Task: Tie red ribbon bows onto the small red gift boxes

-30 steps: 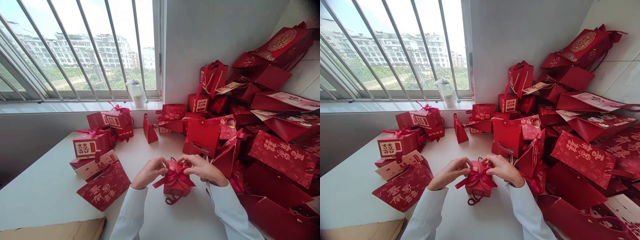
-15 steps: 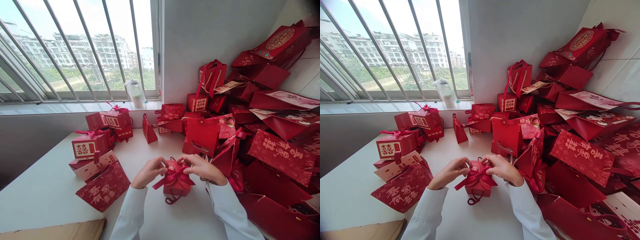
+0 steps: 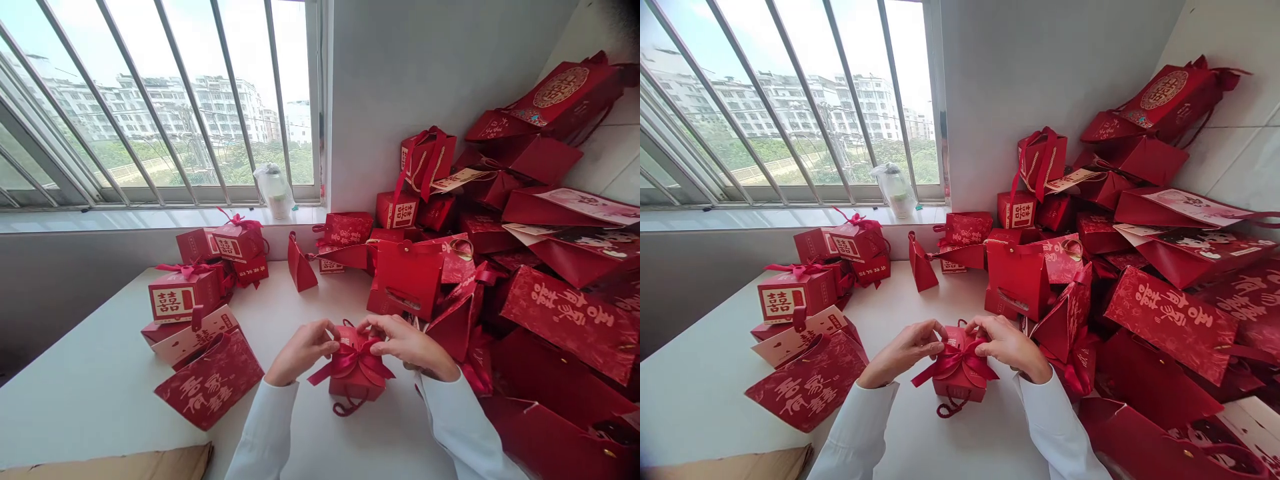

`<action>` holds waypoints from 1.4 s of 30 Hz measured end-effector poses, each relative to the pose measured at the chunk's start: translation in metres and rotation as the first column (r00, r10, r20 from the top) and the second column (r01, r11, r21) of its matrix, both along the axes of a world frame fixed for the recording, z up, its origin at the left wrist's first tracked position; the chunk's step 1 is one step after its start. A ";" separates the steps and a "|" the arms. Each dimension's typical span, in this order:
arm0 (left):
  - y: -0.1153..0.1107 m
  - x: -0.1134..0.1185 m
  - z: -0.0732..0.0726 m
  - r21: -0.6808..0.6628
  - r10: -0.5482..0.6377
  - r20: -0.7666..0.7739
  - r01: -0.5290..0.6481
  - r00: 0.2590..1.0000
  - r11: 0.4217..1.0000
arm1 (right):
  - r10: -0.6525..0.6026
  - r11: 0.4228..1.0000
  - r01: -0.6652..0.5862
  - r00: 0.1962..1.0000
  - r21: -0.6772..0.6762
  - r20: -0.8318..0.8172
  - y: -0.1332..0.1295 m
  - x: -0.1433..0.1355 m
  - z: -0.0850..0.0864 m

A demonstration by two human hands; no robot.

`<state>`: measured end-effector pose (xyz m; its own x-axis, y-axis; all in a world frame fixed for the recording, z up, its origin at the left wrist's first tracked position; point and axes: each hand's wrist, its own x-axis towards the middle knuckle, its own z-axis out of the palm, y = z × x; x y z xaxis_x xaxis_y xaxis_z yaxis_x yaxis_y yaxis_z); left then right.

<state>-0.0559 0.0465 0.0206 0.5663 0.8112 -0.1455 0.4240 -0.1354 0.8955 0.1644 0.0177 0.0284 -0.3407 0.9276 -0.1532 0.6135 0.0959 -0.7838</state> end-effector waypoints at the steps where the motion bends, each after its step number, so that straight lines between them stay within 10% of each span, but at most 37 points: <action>1: 0.000 0.000 0.000 0.004 0.001 -0.002 -0.001 1.000 1.000 | -0.001 1.000 0.001 1.000 0.002 -0.001 0.000 -0.001 0.001; 42: 0.000 0.000 0.001 0.144 -0.033 -0.177 0.059 0.984 0.988 | -0.022 1.000 0.021 0.999 0.015 0.027 0.001 -0.002 -0.001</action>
<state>-0.0562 0.0470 0.0216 0.5802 0.8049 -0.1246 0.5612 -0.2842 0.7773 0.1628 0.0192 0.0278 -0.3165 0.9369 -0.1483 0.6365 0.0938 -0.7655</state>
